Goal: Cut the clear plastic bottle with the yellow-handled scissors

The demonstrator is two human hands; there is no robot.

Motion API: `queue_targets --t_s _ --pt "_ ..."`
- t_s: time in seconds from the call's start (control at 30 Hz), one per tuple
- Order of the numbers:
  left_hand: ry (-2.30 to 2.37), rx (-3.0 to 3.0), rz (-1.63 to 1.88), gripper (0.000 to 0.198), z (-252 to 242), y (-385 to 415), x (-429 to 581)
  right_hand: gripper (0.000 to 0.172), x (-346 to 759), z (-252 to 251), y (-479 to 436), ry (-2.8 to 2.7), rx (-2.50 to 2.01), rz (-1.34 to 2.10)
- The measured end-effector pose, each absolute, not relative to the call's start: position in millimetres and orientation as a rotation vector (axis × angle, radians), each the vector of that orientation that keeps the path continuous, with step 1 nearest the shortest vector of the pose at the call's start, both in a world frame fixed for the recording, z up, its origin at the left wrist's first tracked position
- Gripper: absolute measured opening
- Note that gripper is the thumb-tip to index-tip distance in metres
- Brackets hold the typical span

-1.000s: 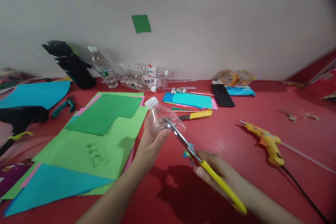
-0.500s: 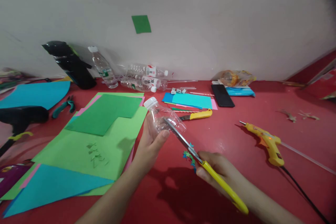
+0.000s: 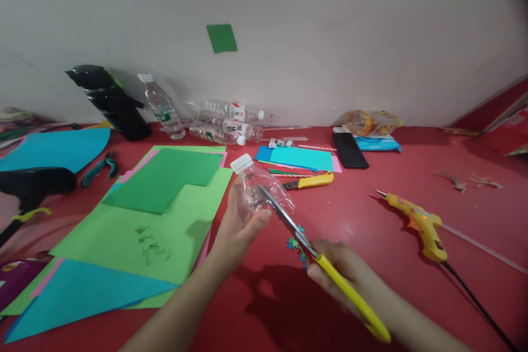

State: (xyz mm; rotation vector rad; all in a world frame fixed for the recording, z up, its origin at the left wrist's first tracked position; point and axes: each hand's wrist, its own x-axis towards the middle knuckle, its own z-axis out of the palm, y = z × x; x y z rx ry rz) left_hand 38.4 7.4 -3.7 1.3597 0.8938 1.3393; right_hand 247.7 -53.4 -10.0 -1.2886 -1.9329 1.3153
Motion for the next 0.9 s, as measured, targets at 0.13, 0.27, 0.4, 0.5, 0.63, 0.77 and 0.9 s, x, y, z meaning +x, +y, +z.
queue_targets --t_s 0.13,0.27,0.4,0.5,0.63,0.77,0.9 --pt "0.883 1.352 1.346 0.067 -6.0 7.3 38.1 0.046 248.0 -9.8 -52.1 -1.919 -1.270 1.339" --pt "0.896 1.352 1.273 0.071 -11.9 5.0 37.8 0.050 246.8 -0.9 -52.8 -1.875 -1.261 1.414" --pt "0.887 1.353 1.277 0.073 -17.5 3.8 37.8 0.057 244.1 8.8 -54.3 -1.840 -1.269 1.467" --pt "0.875 1.353 1.305 0.071 -18.9 4.4 37.8 0.057 243.0 9.6 -54.7 -1.845 -1.277 1.432" --pt "0.876 1.342 1.288 0.073 -17.9 4.6 38.2 0.057 243.7 3.3 -54.4 -1.877 -1.264 1.361" --pt "0.922 1.331 1.290 0.078 -16.9 3.9 39.0 0.055 244.2 -0.4 -53.8 -1.875 -1.284 1.349" --pt "0.926 1.333 1.309 0.079 -17.3 3.3 39.8 0.057 244.2 4.8 -53.6 -1.863 -1.277 1.371"
